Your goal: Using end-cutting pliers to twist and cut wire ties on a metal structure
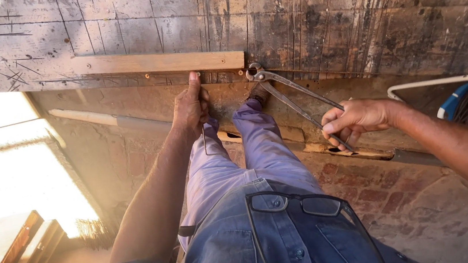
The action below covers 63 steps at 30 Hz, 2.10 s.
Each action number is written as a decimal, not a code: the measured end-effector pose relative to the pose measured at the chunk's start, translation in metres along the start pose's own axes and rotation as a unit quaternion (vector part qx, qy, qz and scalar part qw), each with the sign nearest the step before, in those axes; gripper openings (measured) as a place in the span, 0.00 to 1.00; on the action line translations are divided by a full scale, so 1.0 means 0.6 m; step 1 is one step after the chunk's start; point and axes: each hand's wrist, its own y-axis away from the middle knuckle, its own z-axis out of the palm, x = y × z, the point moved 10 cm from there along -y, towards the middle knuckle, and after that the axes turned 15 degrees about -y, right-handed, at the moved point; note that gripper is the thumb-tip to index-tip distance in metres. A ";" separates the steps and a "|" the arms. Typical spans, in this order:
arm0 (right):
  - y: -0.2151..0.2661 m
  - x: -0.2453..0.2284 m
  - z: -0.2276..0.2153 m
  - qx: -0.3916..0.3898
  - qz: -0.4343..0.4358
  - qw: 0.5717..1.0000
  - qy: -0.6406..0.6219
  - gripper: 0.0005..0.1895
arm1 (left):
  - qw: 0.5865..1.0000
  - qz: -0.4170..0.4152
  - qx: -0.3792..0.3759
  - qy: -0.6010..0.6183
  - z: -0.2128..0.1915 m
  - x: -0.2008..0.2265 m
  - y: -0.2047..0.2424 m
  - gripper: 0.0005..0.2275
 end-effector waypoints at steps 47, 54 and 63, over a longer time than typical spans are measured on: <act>-0.358 0.013 0.497 -0.043 -0.402 0.734 -0.545 0.10 | 0.963 0.001 -0.203 -0.179 -0.009 0.020 -0.004 0.31; -0.369 -0.008 0.506 -0.039 -0.426 0.712 -0.557 0.11 | 0.953 0.003 -0.242 -0.184 -0.005 0.012 -0.018 0.31; -0.367 -0.021 0.514 -0.034 -0.433 0.710 -0.554 0.10 | 0.946 0.000 -0.258 -0.198 -0.006 0.006 -0.025 0.32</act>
